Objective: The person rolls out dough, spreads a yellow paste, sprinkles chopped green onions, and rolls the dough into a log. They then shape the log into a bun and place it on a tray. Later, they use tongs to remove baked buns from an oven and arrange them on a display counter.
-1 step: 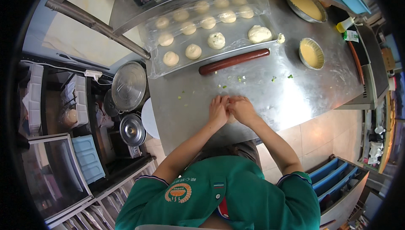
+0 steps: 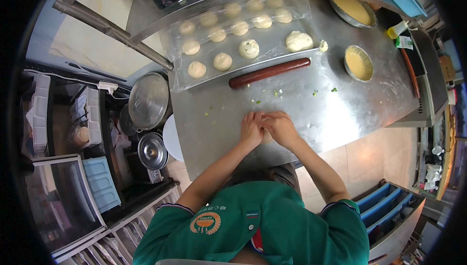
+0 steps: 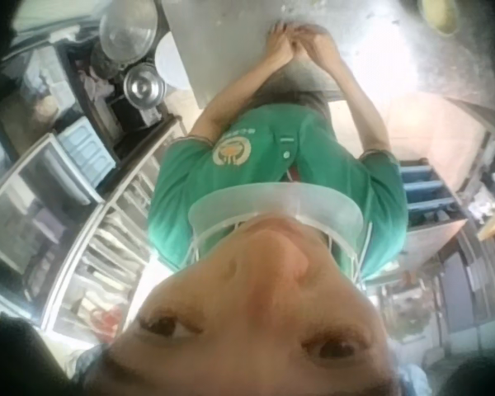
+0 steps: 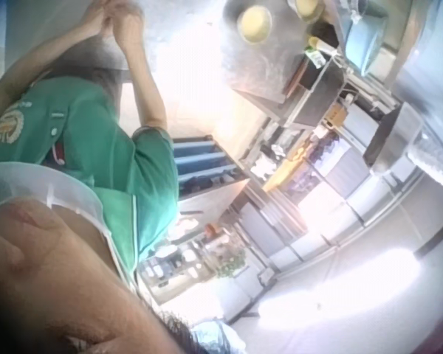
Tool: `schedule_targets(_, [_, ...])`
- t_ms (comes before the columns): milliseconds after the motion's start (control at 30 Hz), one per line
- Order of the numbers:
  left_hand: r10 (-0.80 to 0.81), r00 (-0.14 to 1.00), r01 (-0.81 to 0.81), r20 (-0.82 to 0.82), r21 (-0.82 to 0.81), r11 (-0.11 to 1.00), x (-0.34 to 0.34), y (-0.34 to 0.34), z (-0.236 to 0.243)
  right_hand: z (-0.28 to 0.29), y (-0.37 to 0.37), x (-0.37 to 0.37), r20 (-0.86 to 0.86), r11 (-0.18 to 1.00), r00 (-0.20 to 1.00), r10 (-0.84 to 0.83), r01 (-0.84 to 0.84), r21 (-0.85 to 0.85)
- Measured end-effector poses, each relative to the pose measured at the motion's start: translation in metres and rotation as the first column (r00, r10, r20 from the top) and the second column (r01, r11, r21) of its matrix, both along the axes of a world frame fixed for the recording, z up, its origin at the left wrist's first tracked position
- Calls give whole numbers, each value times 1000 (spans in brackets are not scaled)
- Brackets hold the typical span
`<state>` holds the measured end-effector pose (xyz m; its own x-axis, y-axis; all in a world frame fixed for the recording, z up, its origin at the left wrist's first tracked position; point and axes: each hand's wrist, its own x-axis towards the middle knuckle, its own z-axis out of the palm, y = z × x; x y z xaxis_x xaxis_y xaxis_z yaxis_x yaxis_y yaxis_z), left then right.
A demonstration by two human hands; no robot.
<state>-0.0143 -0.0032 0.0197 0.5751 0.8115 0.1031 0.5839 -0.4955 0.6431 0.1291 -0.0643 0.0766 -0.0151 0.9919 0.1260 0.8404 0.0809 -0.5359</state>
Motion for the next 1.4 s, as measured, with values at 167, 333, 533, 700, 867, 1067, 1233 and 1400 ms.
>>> schedule_targets(167, [32, 996, -38, -86, -65, 997, 4, 7, -4, -8, -10, 37, -405, 901, 805, -434, 389, -192])
schedule_targets(333, [44, 983, 37, 177, -433, 901, 3, 12, -5, -18, -10, 46, -113, 879, 938, -326, 345, 329])
schedule_targets(533, [55, 994, -67, -99, -126, 990, 11, 4, 3, -22, -37, 41, -401, 929, 850, -343, 370, -10])
schedule_targets(700, [190, 908, -107, 373, -232, 967, 14, -3, 9, -24, -62, 45, -432, 921, 821, -373, 385, -62])
schedule_targets(867, [-343, 932, 360, -116, 196, 912, 12, -15, 25, -13, -66, 14, -638, 834, 554, -535, 467, -295])
schedule_targets(1067, [-442, 806, 340, 393, 303, 890, -13, -34, 55, 11, -45, -22, -895, 923, 241, -376, 181, -339])
schedule_targets(1233, [-248, 948, 234, 200, 91, 968, -65, -35, 22, 12, -17, -24, -27, 994, 999, -35, 32, -107])
schedule_targets(1400, [-173, 952, 198, 251, -76, 977, -67, -41, 14, 8, -29, -14, 66, 996, 993, -94, 94, 7])
